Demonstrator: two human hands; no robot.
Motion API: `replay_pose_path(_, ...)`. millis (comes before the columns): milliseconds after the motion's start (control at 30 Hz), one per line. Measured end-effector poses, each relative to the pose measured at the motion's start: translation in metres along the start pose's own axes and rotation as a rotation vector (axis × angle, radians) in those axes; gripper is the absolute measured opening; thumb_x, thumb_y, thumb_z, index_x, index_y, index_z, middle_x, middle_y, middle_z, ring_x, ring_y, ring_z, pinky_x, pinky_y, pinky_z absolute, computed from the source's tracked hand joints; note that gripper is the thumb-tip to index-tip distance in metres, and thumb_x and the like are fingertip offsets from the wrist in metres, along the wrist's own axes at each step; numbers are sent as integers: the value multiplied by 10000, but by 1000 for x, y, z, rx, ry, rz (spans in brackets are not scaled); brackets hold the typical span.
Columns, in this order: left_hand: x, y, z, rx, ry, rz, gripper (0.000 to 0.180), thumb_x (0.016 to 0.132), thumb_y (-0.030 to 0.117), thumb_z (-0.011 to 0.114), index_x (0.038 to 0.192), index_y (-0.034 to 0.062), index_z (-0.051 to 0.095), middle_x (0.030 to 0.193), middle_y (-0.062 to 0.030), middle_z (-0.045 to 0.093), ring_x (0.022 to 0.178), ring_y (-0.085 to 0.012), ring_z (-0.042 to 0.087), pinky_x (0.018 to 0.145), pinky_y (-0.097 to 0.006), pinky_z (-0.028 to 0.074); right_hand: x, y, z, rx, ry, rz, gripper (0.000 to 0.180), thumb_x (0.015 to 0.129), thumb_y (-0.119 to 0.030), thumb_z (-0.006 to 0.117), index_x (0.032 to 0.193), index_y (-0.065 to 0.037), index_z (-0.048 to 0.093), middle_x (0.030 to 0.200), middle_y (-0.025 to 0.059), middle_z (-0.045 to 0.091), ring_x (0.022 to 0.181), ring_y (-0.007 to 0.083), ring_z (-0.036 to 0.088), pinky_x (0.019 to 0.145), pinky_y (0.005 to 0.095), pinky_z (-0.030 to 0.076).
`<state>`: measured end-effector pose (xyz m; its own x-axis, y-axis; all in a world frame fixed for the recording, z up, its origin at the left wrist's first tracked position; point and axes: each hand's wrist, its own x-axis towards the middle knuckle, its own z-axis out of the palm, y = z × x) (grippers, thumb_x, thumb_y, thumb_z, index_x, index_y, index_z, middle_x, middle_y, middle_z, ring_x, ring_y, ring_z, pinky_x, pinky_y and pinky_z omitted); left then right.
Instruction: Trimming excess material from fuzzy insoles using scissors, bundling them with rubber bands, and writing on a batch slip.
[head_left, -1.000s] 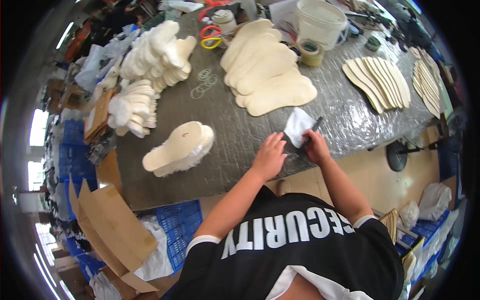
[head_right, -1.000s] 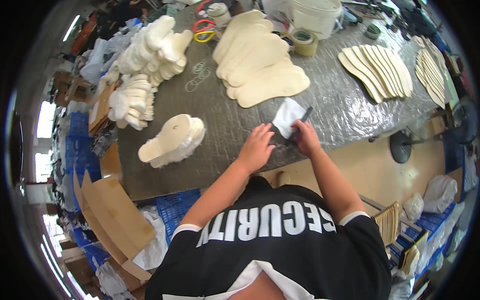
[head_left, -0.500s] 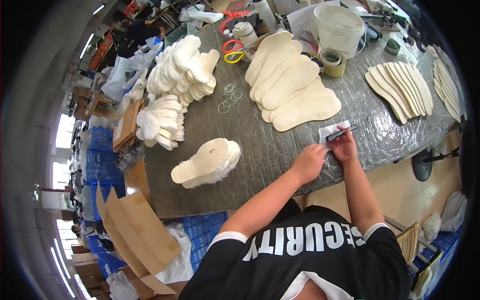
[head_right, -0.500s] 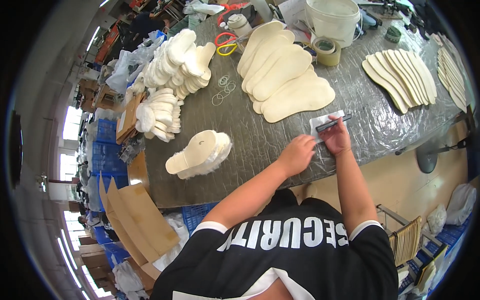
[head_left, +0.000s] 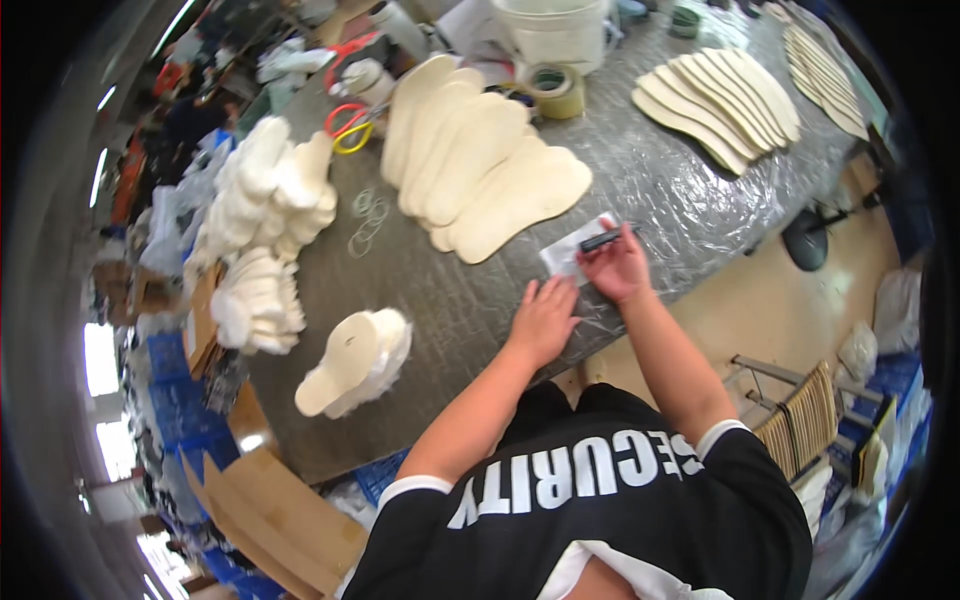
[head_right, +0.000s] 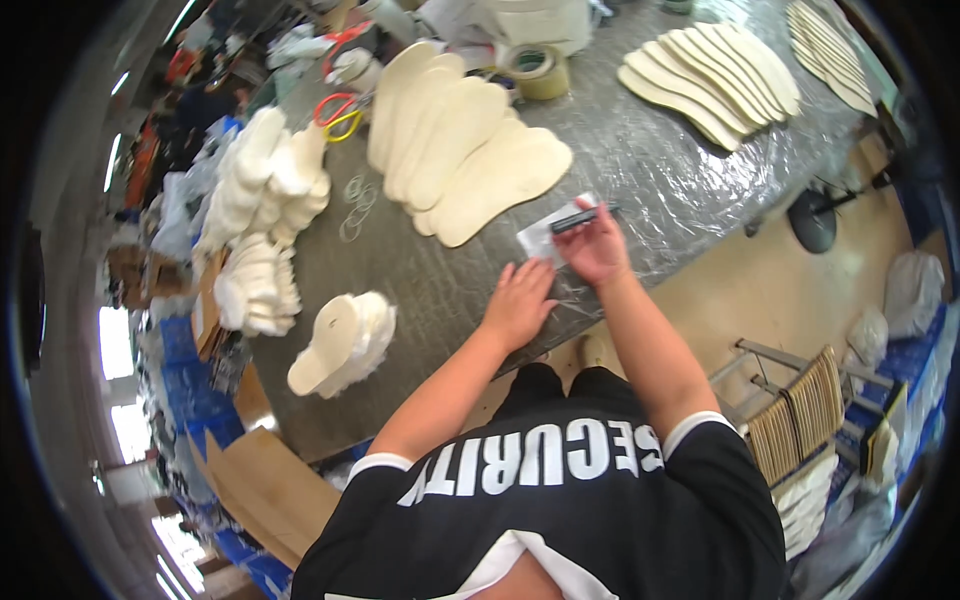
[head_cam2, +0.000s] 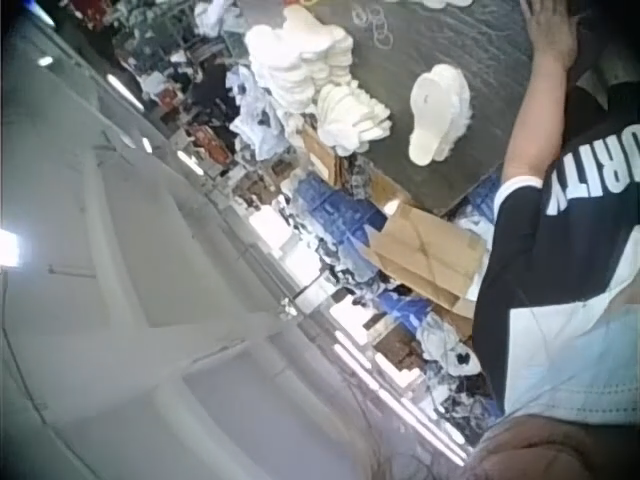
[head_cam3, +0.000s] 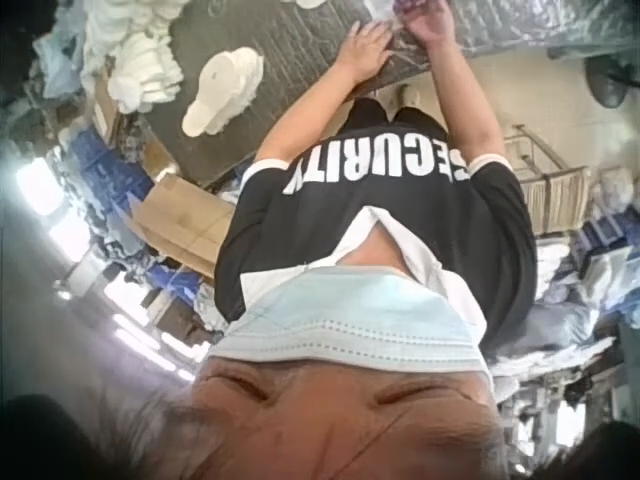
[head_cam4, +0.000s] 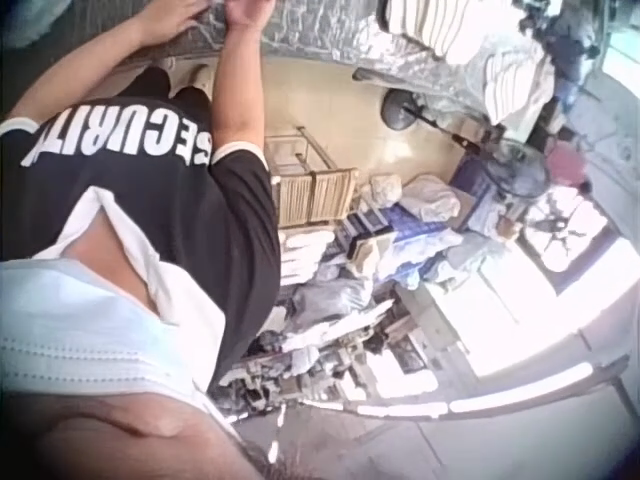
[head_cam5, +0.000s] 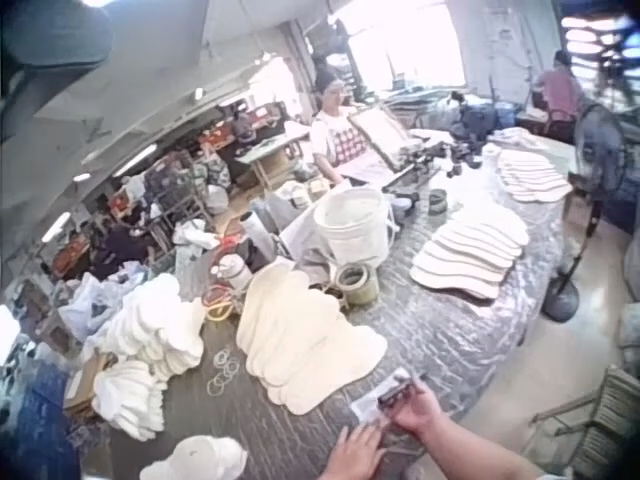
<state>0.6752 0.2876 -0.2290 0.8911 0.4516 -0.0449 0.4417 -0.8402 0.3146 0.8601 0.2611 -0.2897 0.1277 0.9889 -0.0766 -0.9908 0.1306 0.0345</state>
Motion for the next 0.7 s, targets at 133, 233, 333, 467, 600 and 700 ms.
replay_pose_path(133, -27, 8, -4, -47, 47, -37, 447, 801, 193, 613, 1202, 23, 512, 1283, -117, 501, 1233, -279, 423, 1034, -459, 295, -13, 12, 18, -226, 242, 55, 252, 906, -250, 531, 1096, -89, 568, 778, 81, 626, 727, 206, 594, 768, 393, 488)
replay_pose_path(233, -40, 3, 3, -182, 158, -67, 393, 791, 153, 624, 1146, 11, 531, 1202, -136, 553, 1154, -281, 496, 964, -413, 380, -22, 19, 14, -525, 237, 53, 138, 864, -114, 583, 970, -33, 547, 729, 105, 615, 619, 193, 606, 642, 333, 510)
replay_pose_path(333, -36, -4, 4, -419, 177, -400, 403, 774, 134, 648, 1130, 0, 516, 1103, -150, 587, 1042, -280, 554, 849, -370, 451, -22, 20, 21, -714, 266, 86, 127, 855, -112, 594, 933, -27, 538, 662, 98, 601, 554, 182, 590, 534, 290, 486)
replay_pose_path(467, -6, -6, -10, -313, 495, -192, 477, 739, 139, 699, 1135, -5, 476, 943, -155, 587, 860, -312, 570, 752, -381, 465, -25, 24, 21, -945, 272, 76, 195, 877, -212, 580, 820, -27, 570, 603, 83, 577, 478, 141, 538, 452, 251, 435)
replay_pose_path(600, 3, -11, -9, -220, 248, -126, 288, 781, 152, 640, 1005, 12, 526, 877, -166, 580, 871, -350, 559, 781, -422, 439, -24, 30, 28, -1096, 291, 92, 292, 897, -284, 546, 766, -26, 582, 577, 67, 563, 451, 118, 510, 432, 229, 413)
replay_pose_path(700, 4, -17, -3, -281, 173, -137, 228, 805, 155, 606, 961, 3, 537, 866, -177, 576, 876, -364, 552, 774, -426, 434, -24, 30, 30, -1169, 310, 98, 323, 908, -302, 517, 764, -23, 592, 575, 59, 561, 443, 106, 499, 424, 219, 401)
